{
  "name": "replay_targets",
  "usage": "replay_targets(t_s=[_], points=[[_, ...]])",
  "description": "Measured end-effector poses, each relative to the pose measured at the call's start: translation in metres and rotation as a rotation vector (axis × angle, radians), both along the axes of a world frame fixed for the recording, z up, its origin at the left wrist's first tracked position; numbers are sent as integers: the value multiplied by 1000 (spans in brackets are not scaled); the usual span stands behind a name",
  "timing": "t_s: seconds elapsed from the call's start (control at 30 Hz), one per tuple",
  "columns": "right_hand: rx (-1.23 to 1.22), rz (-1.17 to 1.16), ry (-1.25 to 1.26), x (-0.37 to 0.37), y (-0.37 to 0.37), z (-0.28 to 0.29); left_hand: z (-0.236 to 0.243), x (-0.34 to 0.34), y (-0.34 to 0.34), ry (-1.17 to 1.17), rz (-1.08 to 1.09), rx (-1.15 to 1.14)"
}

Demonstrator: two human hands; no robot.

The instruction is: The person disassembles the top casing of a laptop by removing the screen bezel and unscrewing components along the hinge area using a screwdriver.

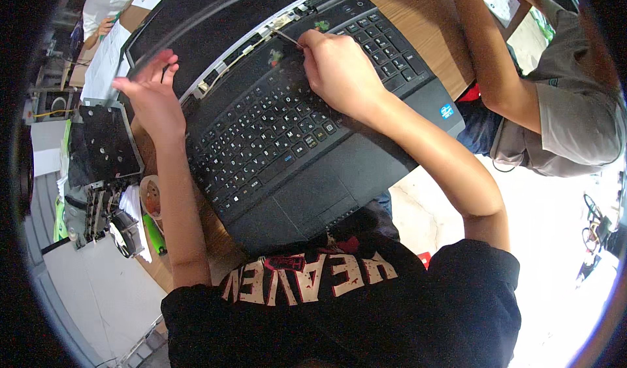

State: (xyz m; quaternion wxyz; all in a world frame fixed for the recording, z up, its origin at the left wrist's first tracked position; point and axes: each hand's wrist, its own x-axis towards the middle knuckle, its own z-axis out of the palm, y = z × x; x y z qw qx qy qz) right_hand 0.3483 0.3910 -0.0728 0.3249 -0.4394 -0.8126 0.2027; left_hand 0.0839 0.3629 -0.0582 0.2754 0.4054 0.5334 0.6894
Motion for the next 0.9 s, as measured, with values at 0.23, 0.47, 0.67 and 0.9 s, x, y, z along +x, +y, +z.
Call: replay_targets(t_s=[0.23, 0.47, 0.67, 0.9], points=[[-420, -28, 224, 16, 16, -2, -44, -52, -15, 423, -112, -19], [-366, 20, 320, 30, 23, -14, -3, 3, -10, 1263, -202, 103], [-474, 47, 347, 36, 22, -11, -14, 37, 20, 1039, -178, -12], [-454, 45, 321, 38, 25, -9, -39, 76, 52, 1317, -192, -146]])
